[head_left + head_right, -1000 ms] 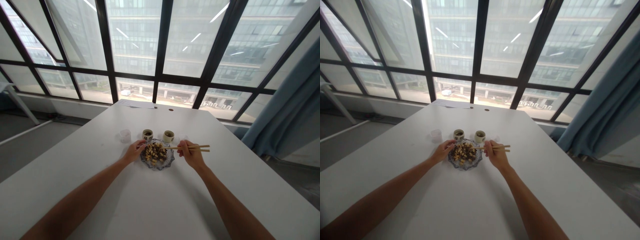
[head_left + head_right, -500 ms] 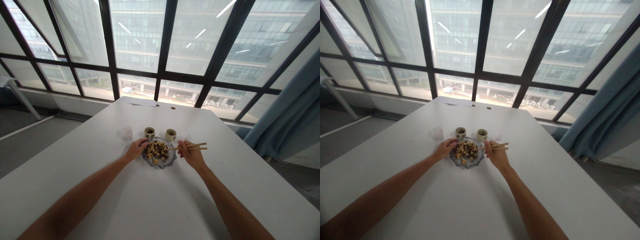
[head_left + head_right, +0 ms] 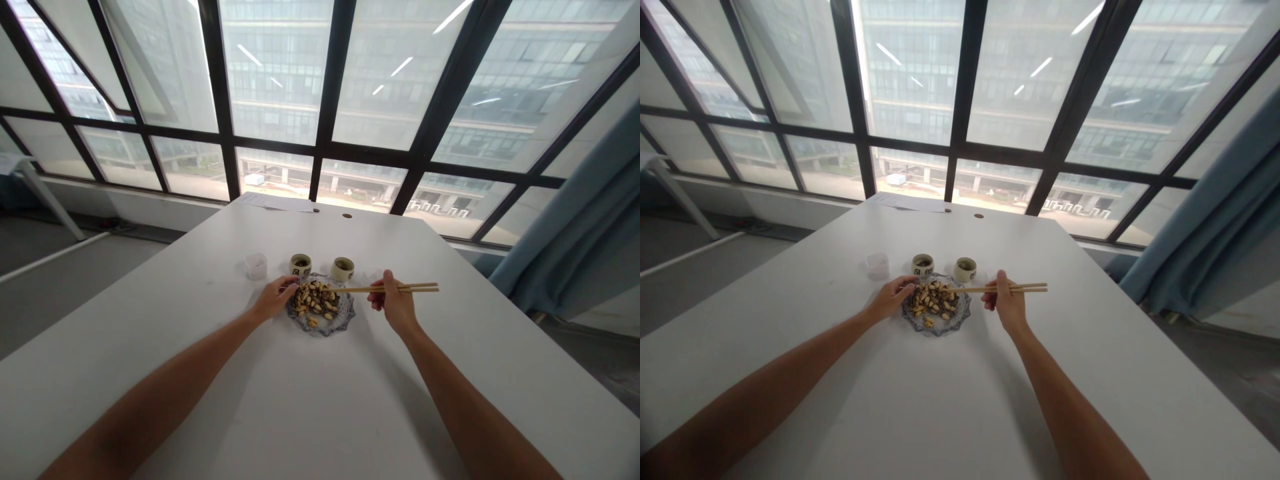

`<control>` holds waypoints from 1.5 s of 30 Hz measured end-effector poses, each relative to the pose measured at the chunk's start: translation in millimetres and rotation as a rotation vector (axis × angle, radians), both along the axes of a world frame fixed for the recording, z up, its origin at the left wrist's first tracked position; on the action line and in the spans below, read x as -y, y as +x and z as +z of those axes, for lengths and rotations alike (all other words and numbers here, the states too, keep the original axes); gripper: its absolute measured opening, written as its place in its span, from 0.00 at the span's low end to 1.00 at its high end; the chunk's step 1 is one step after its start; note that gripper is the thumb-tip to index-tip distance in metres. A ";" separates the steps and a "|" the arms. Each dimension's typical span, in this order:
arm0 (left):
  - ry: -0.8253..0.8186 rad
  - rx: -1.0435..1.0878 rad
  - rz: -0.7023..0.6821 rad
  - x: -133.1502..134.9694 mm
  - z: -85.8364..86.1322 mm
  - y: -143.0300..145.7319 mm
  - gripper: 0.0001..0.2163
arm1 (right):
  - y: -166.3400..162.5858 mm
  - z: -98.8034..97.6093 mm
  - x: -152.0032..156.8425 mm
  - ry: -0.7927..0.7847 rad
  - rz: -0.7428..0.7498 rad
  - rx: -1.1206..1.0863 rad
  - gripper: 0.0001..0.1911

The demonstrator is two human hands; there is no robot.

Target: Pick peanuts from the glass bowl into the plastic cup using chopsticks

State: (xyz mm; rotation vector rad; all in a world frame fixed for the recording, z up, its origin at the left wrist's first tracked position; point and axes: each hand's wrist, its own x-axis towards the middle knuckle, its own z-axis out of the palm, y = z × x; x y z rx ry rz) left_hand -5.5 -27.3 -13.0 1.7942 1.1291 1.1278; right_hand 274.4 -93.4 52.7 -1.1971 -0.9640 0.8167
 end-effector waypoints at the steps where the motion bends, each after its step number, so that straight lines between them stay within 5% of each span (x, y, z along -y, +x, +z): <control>1: 0.002 -0.002 -0.001 -0.3 -0.5 -0.1 0.21 | 2.1 -4.4 -3.3 -0.025 -0.016 -0.100 0.30; 5: 0.004 -0.005 -0.015 -1.7 -3.2 -0.9 0.21 | 7.4 -26.2 -11.1 -0.116 -0.072 -0.339 0.27; 15: 0.013 -0.001 -0.016 -1.5 -2.4 -1.0 0.21 | 8.1 -56.3 -10.1 -0.070 -0.067 -0.318 0.26; 26: 0.095 -0.048 0.018 2.5 4.8 -1.5 0.18 | 7.3 -55.4 -5.3 -0.069 -0.057 -0.388 0.24; 31: 0.500 -0.270 0.291 -4.3 22.6 -22.9 0.16 | 10.2 -58.9 -6.1 -0.058 -0.041 -0.346 0.25; 35: 0.471 -0.337 0.547 -32.2 9.4 -51.5 0.30 | 10.4 -60.1 -5.9 -0.047 -0.025 -0.311 0.25; 39: 0.414 -0.256 0.529 -52.3 -6.7 -70.5 0.34 | 8.1 -58.8 -5.3 -0.061 -0.051 -0.363 0.25; 45: 0.555 -0.347 0.422 -44.0 1.0 -66.1 0.33 | 6.5 -56.1 -3.7 -0.057 -0.034 -0.356 0.25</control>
